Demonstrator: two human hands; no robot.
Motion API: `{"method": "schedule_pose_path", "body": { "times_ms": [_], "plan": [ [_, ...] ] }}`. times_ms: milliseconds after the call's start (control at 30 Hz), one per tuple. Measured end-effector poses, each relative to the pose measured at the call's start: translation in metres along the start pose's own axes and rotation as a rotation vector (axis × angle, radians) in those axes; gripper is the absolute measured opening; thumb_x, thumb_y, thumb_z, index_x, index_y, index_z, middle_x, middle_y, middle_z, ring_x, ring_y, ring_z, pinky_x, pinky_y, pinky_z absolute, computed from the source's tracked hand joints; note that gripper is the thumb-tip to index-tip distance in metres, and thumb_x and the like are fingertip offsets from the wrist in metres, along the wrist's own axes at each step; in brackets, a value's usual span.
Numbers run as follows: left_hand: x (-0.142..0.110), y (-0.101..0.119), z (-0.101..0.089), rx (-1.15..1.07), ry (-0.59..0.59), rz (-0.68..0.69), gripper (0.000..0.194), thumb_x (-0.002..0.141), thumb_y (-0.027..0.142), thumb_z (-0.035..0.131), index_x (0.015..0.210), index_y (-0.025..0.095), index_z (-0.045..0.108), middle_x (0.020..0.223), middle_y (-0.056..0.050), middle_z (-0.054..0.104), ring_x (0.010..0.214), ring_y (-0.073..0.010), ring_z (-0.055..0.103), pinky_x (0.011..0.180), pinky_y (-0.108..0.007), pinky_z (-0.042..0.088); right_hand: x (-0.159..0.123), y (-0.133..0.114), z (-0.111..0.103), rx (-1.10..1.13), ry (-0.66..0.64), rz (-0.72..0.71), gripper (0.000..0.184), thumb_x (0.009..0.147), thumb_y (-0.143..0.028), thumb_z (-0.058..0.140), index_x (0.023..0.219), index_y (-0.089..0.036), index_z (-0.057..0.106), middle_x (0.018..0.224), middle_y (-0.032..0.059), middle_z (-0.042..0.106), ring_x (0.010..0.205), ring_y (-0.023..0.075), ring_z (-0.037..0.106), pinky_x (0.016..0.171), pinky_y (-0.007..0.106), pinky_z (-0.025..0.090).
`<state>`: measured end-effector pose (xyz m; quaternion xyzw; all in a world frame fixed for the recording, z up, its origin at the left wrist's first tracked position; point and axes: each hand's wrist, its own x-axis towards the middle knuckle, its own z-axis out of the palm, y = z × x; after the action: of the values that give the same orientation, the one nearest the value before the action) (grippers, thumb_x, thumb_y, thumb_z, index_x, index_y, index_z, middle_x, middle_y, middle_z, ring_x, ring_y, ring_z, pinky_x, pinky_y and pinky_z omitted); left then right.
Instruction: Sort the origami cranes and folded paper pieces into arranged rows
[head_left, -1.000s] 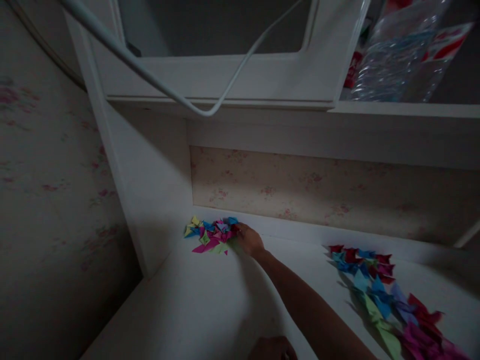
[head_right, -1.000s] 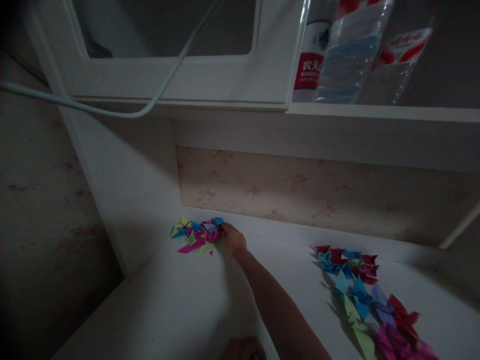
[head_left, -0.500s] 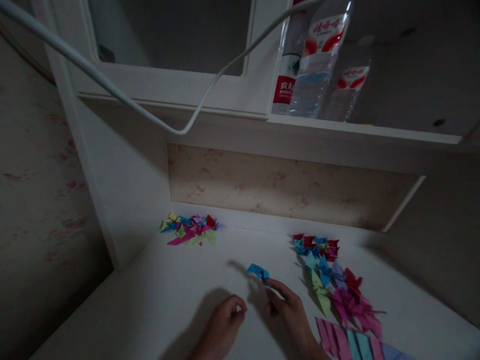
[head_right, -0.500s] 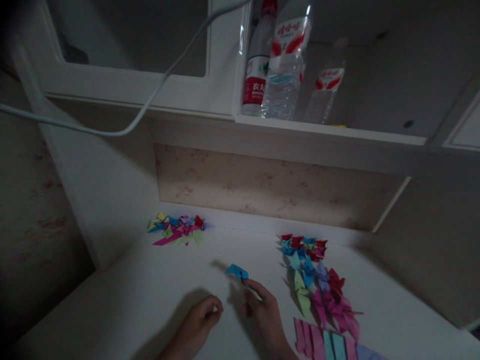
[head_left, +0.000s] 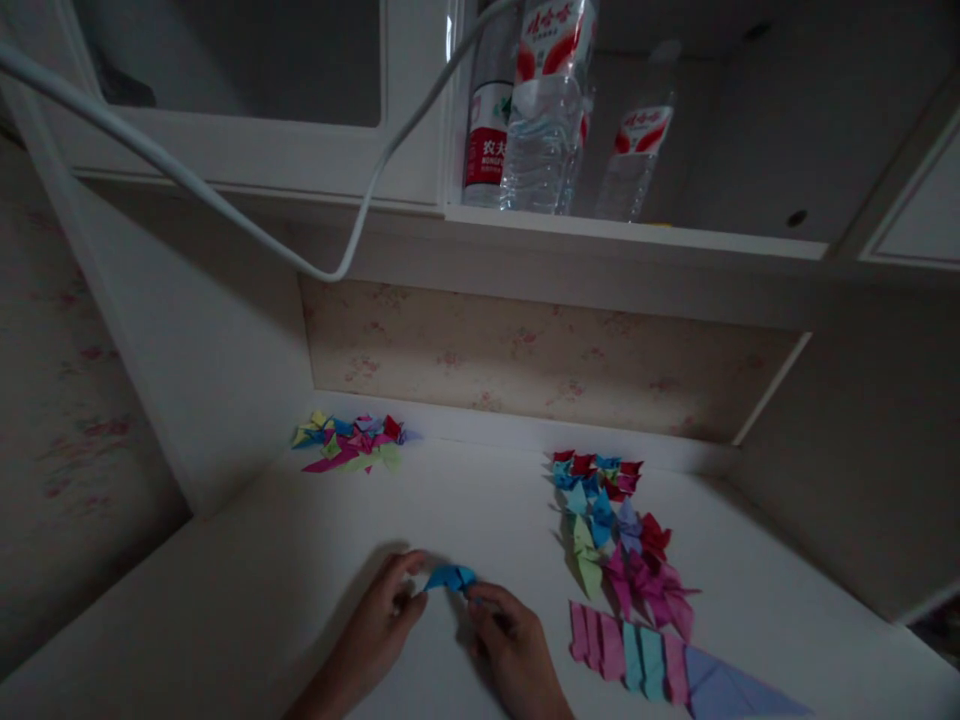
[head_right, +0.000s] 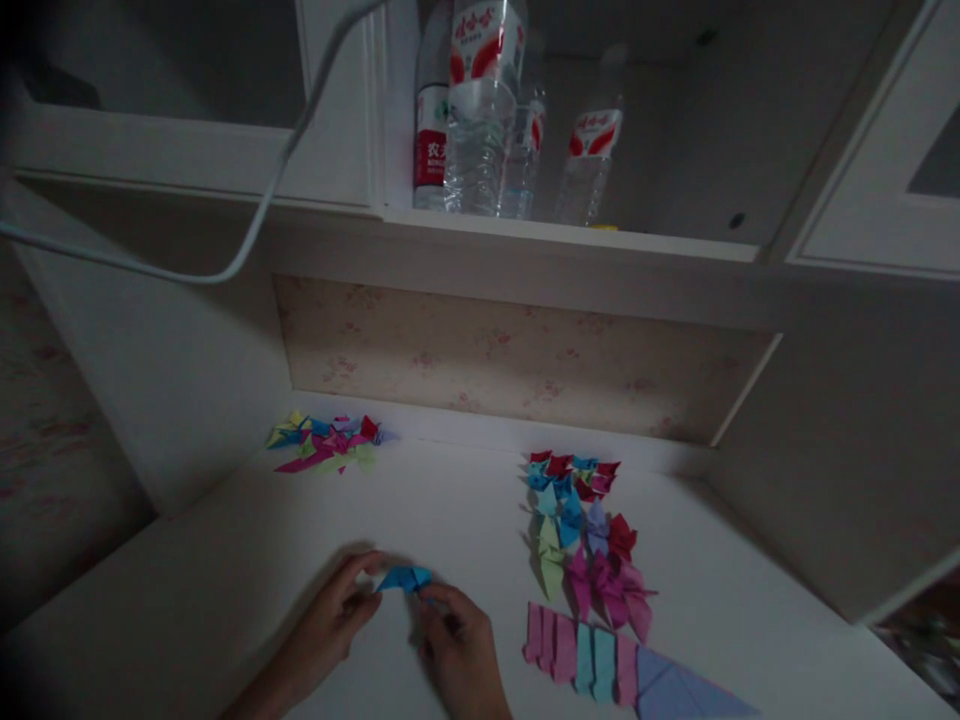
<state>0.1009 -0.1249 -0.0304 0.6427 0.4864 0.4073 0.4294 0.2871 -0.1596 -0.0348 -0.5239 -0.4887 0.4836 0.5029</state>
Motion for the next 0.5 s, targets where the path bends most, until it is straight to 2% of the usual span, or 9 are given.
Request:
{"method": "schedule_pose_path", "body": {
  "times_ms": [100, 167, 367, 433, 500],
  "plan": [
    [0.002, -0.003, 0.001, -0.031, -0.058, -0.067, 0.037, 0.081, 0.037, 0.052, 0.116, 0.025, 0.057, 0.105, -0.005, 0.06, 0.062, -0.013, 0.055, 0.04, -0.019, 0.04, -0.002, 0.0, -0.001, 0.017, -0.029, -0.006, 0.041, 0.078, -0.055, 0.06, 0.093, -0.017, 0.069, 0.052, -0.0008, 0.056, 0.046, 0.0114, 0.045, 0.045, 0.022, 0.033],
    [0.003, -0.006, 0.002, -0.036, -0.085, -0.08, 0.036, 0.081, 0.04, 0.052, 0.113, 0.025, 0.059, 0.101, -0.004, 0.06, 0.059, -0.012, 0.054, 0.035, -0.017, 0.036, -0.003, 0.001, -0.002, 0.014, -0.034, -0.007, 0.041, 0.079, -0.054, 0.06, 0.093, -0.017, 0.069, 0.052, -0.0009, 0.057, 0.045, 0.0108, 0.045, 0.044, 0.021, 0.032],
    [0.002, -0.007, 0.004, -0.048, -0.063, -0.111, 0.043, 0.08, 0.045, 0.055, 0.118, 0.026, 0.055, 0.096, -0.003, 0.061, 0.053, -0.0099, 0.05, 0.033, -0.016, 0.032, 0.002, 0.011, -0.001, 0.03, -0.038, -0.003, 0.041, 0.078, -0.055, 0.06, 0.091, -0.017, 0.069, 0.054, 0.0007, 0.06, 0.046, 0.0109, 0.048, 0.044, 0.021, 0.032],
    [0.001, -0.002, 0.004, -0.035, -0.087, -0.099, 0.043, 0.079, 0.046, 0.055, 0.118, 0.027, 0.057, 0.094, -0.003, 0.063, 0.054, -0.0107, 0.051, 0.035, -0.017, 0.035, 0.003, 0.014, -0.001, 0.028, -0.033, -0.009, 0.04, 0.078, -0.055, 0.06, 0.09, -0.018, 0.069, 0.055, 0.0013, 0.061, 0.046, 0.0112, 0.048, 0.043, 0.021, 0.033],
    [0.0, 0.005, 0.003, 0.002, -0.058, -0.048, 0.039, 0.077, 0.046, 0.059, 0.111, 0.027, 0.063, 0.093, -0.004, 0.064, 0.058, -0.0125, 0.053, 0.041, -0.019, 0.041, 0.002, 0.013, -0.001, 0.015, -0.024, -0.006, 0.04, 0.078, -0.055, 0.06, 0.09, -0.018, 0.069, 0.055, 0.0017, 0.062, 0.046, 0.0115, 0.049, 0.043, 0.021, 0.033]
  ]
}}
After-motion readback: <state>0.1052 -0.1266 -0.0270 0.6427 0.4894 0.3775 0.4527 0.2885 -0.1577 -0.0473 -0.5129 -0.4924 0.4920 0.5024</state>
